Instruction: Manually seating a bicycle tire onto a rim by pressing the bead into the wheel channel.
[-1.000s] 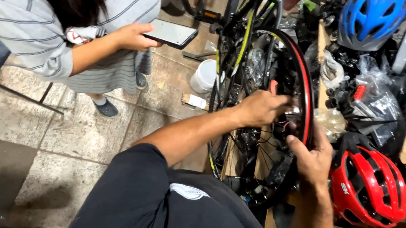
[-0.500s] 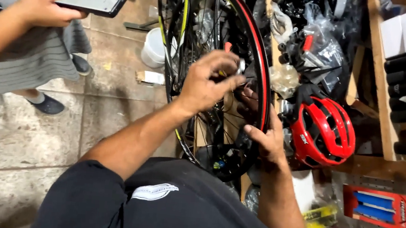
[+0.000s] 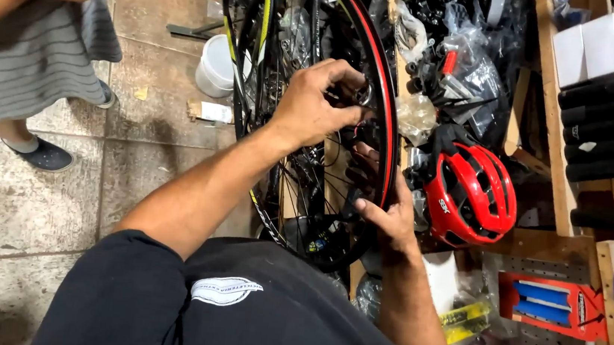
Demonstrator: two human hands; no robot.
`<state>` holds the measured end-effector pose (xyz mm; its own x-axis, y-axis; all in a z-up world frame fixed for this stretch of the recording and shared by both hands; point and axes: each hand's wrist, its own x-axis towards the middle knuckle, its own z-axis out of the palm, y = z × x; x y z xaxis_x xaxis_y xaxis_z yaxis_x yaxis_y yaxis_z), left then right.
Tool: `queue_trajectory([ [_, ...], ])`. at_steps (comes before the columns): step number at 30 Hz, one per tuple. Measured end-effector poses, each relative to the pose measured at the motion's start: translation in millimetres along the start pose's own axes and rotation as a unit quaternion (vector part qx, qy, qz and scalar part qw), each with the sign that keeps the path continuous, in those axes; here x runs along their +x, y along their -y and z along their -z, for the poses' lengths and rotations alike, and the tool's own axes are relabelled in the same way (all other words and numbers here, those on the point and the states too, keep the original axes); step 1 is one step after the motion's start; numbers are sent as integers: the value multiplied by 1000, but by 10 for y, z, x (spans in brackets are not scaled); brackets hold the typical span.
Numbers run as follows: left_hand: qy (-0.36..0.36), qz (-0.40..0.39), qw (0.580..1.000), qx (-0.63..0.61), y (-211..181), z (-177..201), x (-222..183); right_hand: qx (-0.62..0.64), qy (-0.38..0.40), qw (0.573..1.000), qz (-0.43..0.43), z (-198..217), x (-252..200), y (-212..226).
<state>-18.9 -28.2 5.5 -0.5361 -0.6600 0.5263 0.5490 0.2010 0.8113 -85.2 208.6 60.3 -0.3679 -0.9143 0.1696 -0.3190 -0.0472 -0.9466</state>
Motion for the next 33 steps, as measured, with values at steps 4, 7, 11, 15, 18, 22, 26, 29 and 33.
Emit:
queue_trajectory([
  [4,-11,-43,997,57,-33,-122,-22,-13,1,1000,-11,45,6,13],
  [7,-34,-67,994,76,49,-183,-74,-9,-1,1000,-15,42,9,69],
  [11,10,-57,990,130,63,-180,5,-54,-2,998,-36,37,226,282],
  [15,105,58,991,54,30,-110,54,-103,34,993,-34,128,476,366],
  [18,171,88,981,-15,-368,208,12,-95,55,993,-49,101,427,206],
  [22,188,91,978,-25,-266,172,-165,-66,59,994,-66,92,349,190],
  [26,121,15,992,8,-83,40,-323,-72,14,996,-41,278,309,-88],
  [29,104,-11,994,43,-25,-67,-297,-86,-51,995,-20,345,243,-204],
  [33,153,-67,975,146,-77,-130,-170,-94,-100,990,16,375,149,-243],
])
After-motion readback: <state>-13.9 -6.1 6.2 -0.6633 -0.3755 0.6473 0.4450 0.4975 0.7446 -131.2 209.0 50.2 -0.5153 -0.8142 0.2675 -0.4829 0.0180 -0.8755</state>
